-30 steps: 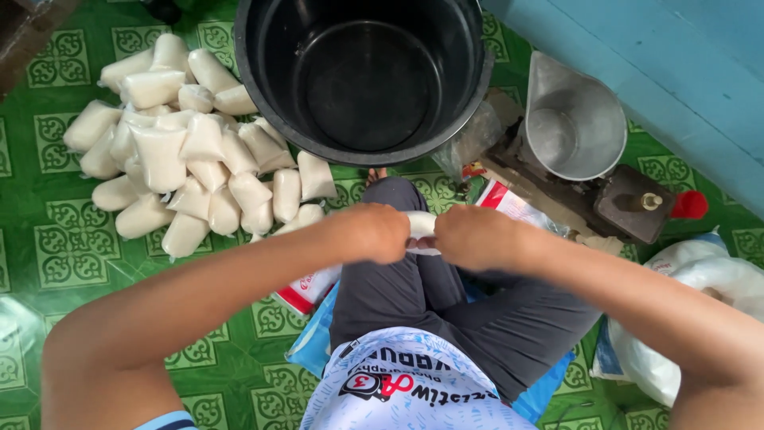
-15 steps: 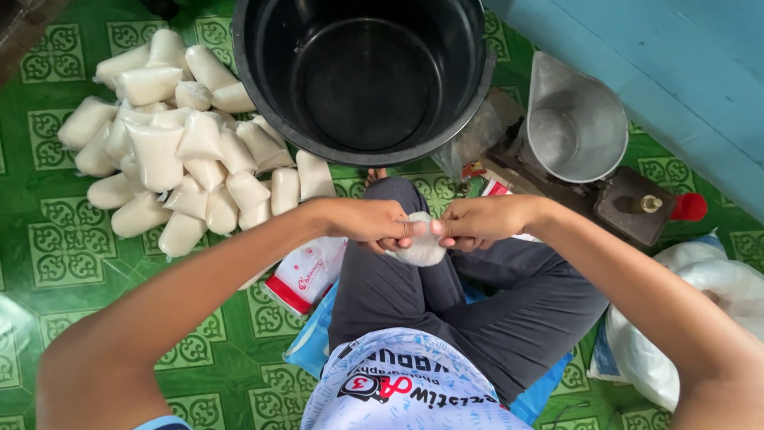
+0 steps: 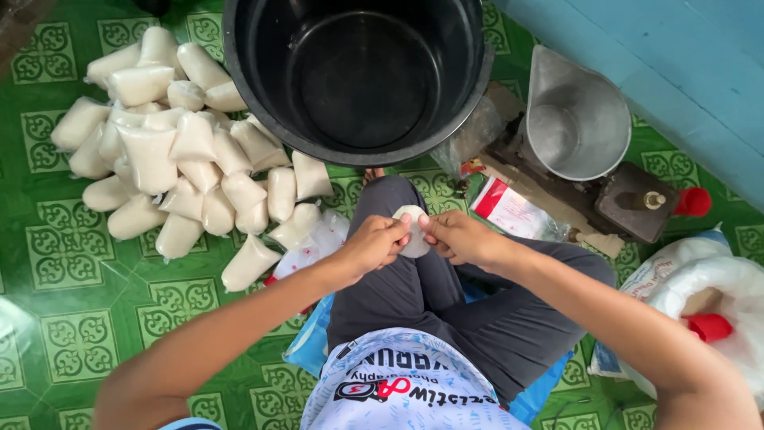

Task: Tying and sealing plastic bags filled with a white food substance

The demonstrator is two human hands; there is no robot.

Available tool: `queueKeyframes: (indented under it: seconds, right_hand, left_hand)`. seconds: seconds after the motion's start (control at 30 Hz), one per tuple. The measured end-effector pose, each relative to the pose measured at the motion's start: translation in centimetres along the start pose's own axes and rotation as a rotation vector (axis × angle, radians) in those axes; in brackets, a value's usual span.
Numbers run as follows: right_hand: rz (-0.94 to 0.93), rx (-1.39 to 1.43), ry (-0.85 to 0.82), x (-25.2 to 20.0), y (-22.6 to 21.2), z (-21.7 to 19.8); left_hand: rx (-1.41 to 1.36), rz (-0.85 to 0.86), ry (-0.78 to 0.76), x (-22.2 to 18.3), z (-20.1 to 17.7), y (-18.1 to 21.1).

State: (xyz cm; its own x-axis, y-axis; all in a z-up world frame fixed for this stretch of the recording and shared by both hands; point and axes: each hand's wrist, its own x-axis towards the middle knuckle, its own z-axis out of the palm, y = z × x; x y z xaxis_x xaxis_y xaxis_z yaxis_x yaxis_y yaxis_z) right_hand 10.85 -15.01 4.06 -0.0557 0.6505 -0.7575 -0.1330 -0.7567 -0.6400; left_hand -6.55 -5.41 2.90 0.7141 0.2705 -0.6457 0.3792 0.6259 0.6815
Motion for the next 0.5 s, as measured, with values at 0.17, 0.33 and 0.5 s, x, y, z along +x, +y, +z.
queueKeyframes:
  seconds: [0.17,0.33,0.5]
  right_hand:
    - [-0.046,0.093,0.061,1.0,1.2,1.1]
    - [-0.083,0.143,0.094,2.1,2.4,1.6]
    - [-0.104,0.165,0.083,1.5,1.7,2.0]
  left_hand:
    - [0.001,0.152,0.132,2.9,-0.5,-4.8]
    - [0.094,0.23,0.229,3.4,-0.7,-6.3]
    - [0.085,0.246,0.269,3.6,-0.6,-6.6]
